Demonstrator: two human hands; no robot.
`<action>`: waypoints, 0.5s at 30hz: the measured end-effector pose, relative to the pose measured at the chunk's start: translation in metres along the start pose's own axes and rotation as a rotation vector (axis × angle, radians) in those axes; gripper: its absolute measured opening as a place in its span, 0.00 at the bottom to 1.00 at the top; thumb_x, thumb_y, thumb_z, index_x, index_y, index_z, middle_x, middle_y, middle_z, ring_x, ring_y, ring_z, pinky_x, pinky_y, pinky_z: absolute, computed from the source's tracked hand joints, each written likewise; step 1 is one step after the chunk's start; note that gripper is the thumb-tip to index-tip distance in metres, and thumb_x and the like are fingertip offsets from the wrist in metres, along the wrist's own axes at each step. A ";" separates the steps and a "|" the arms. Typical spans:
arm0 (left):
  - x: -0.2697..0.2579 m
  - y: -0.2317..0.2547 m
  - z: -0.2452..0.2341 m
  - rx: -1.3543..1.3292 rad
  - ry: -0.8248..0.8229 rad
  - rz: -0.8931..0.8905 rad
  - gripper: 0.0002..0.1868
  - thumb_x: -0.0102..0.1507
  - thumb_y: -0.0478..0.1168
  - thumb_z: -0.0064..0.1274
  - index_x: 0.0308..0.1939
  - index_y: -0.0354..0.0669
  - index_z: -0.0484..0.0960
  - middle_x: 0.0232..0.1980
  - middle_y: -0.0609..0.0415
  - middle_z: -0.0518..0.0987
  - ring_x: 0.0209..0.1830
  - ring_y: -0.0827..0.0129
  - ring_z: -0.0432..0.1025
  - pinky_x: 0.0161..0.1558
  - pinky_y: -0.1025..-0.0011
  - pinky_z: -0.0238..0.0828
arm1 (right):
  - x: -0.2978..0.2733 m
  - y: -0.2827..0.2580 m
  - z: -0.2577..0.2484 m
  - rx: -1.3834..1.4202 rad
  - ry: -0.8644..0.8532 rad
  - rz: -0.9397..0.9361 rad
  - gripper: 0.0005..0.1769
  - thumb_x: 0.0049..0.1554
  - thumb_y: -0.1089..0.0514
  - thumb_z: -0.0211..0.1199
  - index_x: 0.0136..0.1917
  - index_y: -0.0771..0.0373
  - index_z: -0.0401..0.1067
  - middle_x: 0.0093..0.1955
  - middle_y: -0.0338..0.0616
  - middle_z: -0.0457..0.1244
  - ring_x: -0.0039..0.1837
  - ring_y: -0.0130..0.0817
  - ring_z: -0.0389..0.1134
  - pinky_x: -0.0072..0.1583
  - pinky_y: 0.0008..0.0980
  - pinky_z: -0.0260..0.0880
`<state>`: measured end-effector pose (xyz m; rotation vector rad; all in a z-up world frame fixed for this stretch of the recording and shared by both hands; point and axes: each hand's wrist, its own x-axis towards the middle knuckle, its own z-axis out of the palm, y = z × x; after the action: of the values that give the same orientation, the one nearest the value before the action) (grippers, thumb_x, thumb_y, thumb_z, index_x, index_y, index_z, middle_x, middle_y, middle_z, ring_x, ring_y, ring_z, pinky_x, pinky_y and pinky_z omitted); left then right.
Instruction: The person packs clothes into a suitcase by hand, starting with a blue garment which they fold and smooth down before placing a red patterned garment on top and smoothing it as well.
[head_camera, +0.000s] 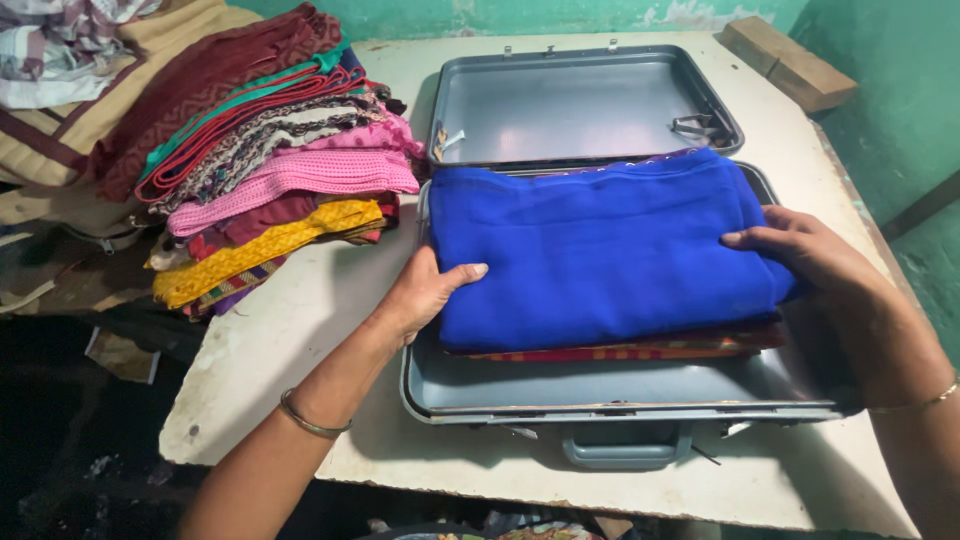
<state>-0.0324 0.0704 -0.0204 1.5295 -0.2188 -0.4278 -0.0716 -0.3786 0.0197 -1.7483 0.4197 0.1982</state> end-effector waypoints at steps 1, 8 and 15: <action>0.001 -0.003 0.001 0.006 0.024 0.084 0.32 0.60 0.40 0.60 0.65 0.32 0.69 0.59 0.44 0.79 0.56 0.64 0.75 0.58 0.66 0.75 | -0.004 -0.001 0.001 0.004 0.021 0.013 0.29 0.52 0.53 0.68 0.64 0.69 0.70 0.50 0.46 0.70 0.49 0.30 0.72 0.49 0.30 0.73; -0.006 0.004 0.006 0.688 0.437 0.694 0.40 0.65 0.41 0.61 0.74 0.30 0.56 0.73 0.36 0.62 0.74 0.49 0.58 0.76 0.56 0.51 | -0.028 -0.008 0.002 -0.377 0.388 -0.455 0.36 0.58 0.51 0.72 0.71 0.72 0.63 0.59 0.56 0.68 0.55 0.39 0.69 0.52 0.37 0.70; -0.012 0.026 0.064 1.061 0.157 0.742 0.30 0.69 0.44 0.49 0.74 0.38 0.64 0.78 0.42 0.61 0.80 0.48 0.54 0.75 0.49 0.46 | -0.079 -0.041 0.086 -0.750 0.294 -0.815 0.23 0.56 0.59 0.69 0.65 0.59 0.72 0.60 0.54 0.68 0.64 0.56 0.70 0.63 0.46 0.70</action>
<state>-0.0651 0.0165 0.0092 2.3194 -0.9570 0.4978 -0.1206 -0.2748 0.0665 -2.5492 -0.2283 -0.5614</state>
